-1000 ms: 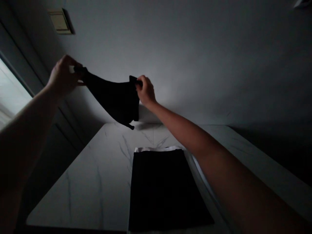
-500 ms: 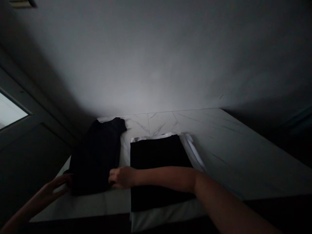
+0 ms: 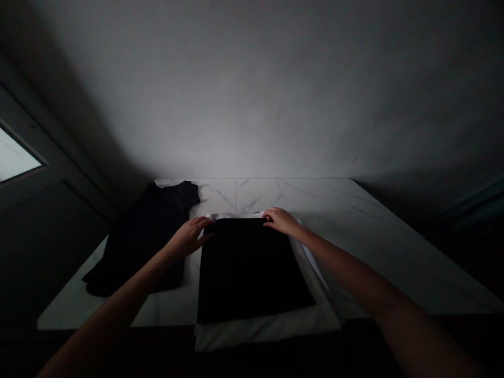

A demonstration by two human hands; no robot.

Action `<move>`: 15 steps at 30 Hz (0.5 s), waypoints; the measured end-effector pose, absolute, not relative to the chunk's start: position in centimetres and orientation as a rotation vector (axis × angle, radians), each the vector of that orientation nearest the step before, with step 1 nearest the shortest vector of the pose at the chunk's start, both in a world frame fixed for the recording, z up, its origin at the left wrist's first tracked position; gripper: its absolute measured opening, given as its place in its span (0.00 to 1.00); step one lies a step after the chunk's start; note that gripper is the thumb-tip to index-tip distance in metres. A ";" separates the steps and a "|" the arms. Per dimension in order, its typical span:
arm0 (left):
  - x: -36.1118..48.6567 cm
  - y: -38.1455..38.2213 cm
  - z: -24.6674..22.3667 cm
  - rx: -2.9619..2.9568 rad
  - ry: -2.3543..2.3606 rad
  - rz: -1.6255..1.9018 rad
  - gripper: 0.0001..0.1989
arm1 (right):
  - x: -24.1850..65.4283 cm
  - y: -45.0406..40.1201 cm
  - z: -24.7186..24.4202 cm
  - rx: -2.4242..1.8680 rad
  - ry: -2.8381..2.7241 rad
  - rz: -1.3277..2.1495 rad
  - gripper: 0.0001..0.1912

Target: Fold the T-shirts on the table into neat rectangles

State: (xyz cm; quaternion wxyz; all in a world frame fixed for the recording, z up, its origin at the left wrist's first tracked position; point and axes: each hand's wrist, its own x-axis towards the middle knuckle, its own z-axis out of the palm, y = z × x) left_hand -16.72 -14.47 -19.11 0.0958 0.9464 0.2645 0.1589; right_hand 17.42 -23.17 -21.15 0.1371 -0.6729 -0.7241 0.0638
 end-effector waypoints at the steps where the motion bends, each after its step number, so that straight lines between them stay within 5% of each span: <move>1: -14.7 -13.9 -19.4 2.824 0.808 0.400 0.19 | 18.2 -23.7 -21.4 -1.941 -2.117 0.202 0.11; 4: -11.2 -12.5 -19.8 2.867 0.911 0.113 0.24 | 18.9 -25.0 -21.8 -1.912 -2.113 0.200 0.16; 8: -10.6 -12.0 -18.9 2.906 0.920 -0.068 0.17 | 18.8 -25.4 -21.4 -1.879 -2.207 0.238 0.13; 11: -11.6 -12.1 -17.3 2.866 0.740 0.069 0.09 | 18.7 -24.6 -20.4 -1.736 -2.255 0.266 0.10; 15: -14.6 -11.6 -14.9 2.549 0.544 0.440 0.18 | 18.2 -22.4 -18.7 -1.525 -2.093 0.653 0.08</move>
